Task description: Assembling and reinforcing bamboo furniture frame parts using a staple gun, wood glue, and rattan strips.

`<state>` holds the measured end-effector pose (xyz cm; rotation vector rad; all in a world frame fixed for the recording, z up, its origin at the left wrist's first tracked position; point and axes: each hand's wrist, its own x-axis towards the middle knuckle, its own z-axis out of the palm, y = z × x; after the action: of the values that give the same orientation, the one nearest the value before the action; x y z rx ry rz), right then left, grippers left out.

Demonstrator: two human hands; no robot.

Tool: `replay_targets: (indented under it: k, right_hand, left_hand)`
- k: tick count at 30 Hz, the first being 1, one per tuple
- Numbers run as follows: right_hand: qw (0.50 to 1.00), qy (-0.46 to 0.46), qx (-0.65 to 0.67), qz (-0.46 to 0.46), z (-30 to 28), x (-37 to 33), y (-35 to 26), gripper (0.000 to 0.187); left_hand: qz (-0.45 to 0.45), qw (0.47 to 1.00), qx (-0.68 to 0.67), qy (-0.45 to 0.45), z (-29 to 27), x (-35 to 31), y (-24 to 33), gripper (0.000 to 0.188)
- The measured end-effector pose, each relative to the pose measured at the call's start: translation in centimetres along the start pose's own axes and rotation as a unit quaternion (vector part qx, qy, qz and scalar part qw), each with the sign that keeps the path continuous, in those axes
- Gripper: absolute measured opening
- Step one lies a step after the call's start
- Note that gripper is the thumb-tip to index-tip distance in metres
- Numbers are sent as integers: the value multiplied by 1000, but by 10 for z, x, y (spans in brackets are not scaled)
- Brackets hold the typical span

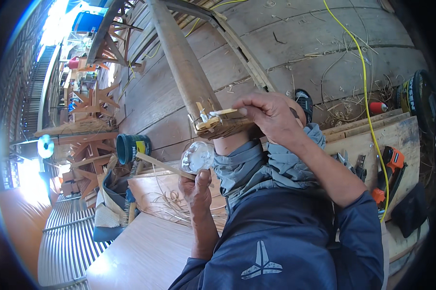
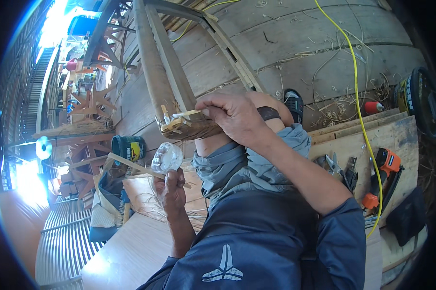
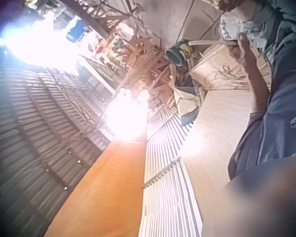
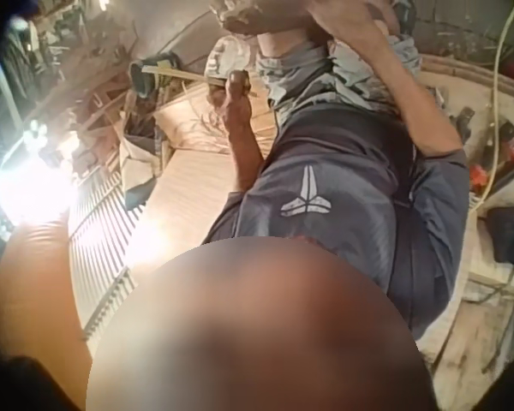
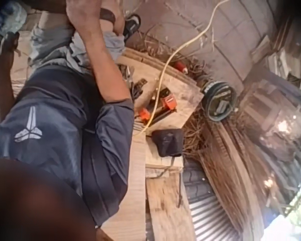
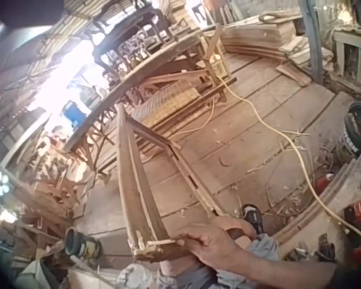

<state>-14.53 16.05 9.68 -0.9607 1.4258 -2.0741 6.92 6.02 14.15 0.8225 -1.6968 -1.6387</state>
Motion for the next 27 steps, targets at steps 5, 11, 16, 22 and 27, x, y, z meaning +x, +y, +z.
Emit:
replay_targets:
  k: [5, 11, 16, 22, 27]
  right_hand:
    - [995, 12, -78, -54, -6, 14, -21, 13]
    - [955, -4, -222, -195, 4, 18, -34, 17]
    - [946, 23, -263, -188, 7, 21, -28, 17]
    - [978, -1, -190, -88, 2, 10, -22, 15]
    - [978, -4, -201, -59, -1, 14, -26, 15]
  left_hand:
    - [4, 1000, -22, -1, -1, 1, -2, 49]
    - [7, 999, -31, 1, -2, 5, -2, 49]
    - [9, 999, -34, 2, -3, 6, -6, 50]
    - [-16, 999, -35, -5, -11, 8, -9, 60]
    - [-44, 997, -58, -26, -12, 8, -10, 70]
